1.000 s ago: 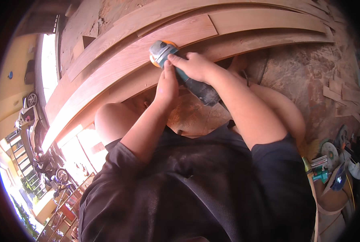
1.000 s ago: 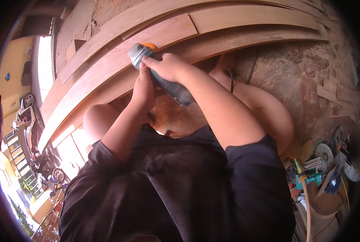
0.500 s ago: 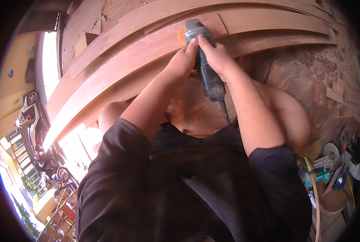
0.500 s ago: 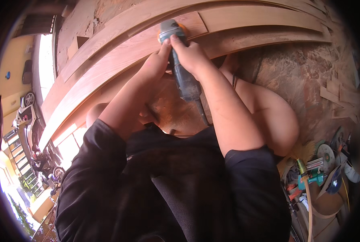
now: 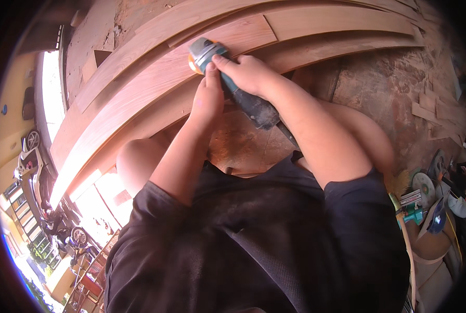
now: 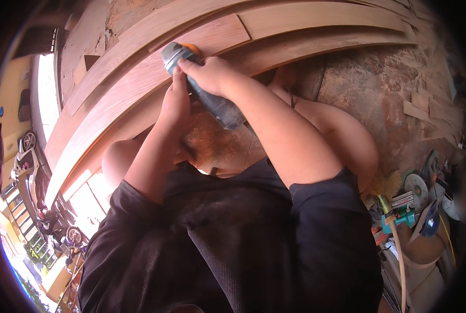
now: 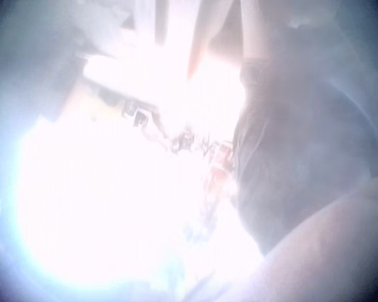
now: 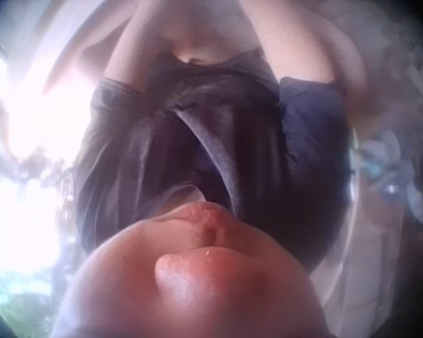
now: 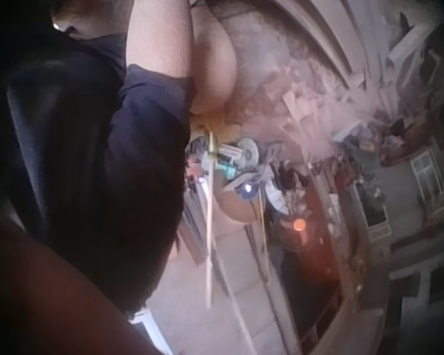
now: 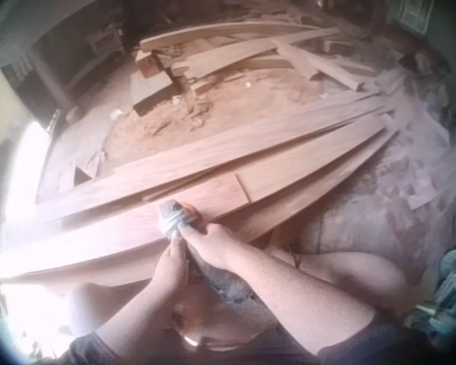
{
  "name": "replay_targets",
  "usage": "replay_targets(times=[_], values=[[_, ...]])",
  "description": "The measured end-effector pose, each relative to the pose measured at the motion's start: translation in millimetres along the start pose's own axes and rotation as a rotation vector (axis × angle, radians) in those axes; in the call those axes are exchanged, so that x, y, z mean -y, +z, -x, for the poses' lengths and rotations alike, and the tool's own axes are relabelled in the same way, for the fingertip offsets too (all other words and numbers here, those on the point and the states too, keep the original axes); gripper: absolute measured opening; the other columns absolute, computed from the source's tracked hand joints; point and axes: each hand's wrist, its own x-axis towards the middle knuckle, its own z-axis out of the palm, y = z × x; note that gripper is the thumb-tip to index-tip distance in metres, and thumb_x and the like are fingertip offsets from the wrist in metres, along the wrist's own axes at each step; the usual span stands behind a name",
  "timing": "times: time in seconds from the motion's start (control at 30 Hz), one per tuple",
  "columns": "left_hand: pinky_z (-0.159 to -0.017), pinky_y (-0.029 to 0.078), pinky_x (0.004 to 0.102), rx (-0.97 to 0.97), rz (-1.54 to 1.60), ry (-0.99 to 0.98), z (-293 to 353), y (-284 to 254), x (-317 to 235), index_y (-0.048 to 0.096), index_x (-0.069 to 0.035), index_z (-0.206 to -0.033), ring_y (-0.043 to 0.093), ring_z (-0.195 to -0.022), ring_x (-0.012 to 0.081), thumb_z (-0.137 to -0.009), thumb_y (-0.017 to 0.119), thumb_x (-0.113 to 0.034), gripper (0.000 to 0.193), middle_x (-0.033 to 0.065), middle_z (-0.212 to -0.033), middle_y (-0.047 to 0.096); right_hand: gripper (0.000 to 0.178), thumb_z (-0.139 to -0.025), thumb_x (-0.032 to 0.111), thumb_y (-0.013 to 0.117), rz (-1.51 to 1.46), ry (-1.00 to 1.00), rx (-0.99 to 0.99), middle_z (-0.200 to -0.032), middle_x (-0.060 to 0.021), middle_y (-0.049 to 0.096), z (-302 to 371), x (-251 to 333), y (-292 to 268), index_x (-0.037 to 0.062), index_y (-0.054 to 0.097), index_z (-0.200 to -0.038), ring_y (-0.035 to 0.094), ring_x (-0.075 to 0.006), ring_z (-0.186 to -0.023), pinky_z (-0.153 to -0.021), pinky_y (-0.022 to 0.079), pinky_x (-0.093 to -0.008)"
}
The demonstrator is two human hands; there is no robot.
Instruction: The person uses an orbital sander to smooth the surface of a long wooden plank. They hold the plank steady with one hand while operating the sander with the other, moving it back and forth along the length of the wood.
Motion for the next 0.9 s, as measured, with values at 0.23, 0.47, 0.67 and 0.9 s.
replay_targets(times=[0.23, 0.47, 0.67, 0.9], values=[[-0.088, 0.062, 0.0478, 0.266, -0.349, -0.027, -32.3, 93.1, -61.9, 0.056, 0.009, -0.144, 0.07, -0.111, 0.0339, -0.108, 0.042, -0.068, 0.086, 0.0248, -0.125, 0.069, 0.069, -0.106, 0.062, 0.058, -0.518, 0.151, -0.373, -0.102, -0.0104, 0.075, 20.2, -38.9, -57.7, -0.0021, 0.066, -0.128, 0.073, -0.0181, -0.09, -0.077, 0.061, -0.0336], [-0.083, 0.064, 0.0515, 0.062, -0.117, -0.111, -14.5, 4.9, -52.9, 0.053, 0.004, -0.145, 0.07, -0.108, 0.0314, -0.11, 0.04, -0.067, 0.08, 0.0186, -0.13, 0.065, 0.073, -0.103, 0.064, 0.062, -0.238, 0.066, -0.184, -0.108, -0.0203, 0.077, -28.7, -10.8, 8.6, -0.0061, 0.072, -0.121, 0.076, -0.025, -0.097, -0.084, 0.061, -0.0386], [-0.098, 0.06, 0.0467, -0.331, 0.33, -0.092, 33.2, -86.8, -19.7, 0.047, -0.004, -0.154, 0.066, -0.122, 0.0289, -0.111, 0.032, -0.068, 0.079, 0.0178, -0.135, 0.064, 0.089, -0.098, 0.071, 0.059, 0.113, -0.032, 0.166, -0.13, -0.035, 0.069, -37.3, 56.0, 97.6, -0.0103, 0.068, -0.133, 0.068, -0.043, -0.126, -0.107, 0.052, -0.0423], [-0.089, 0.062, 0.0519, -0.227, 0.148, -0.055, 26.3, -32.6, -24.9, 0.049, 0.001, -0.15, 0.07, -0.113, 0.0336, -0.11, 0.031, -0.071, 0.084, 0.0203, -0.131, 0.067, 0.1, -0.096, 0.074, 0.06, 0.116, -0.03, 0.123, -0.117, -0.0352, 0.073, -37.0, 30.8, 46.9, -0.0197, 0.064, -0.13, 0.075, -0.0396, -0.112, -0.096, 0.057, -0.04]])
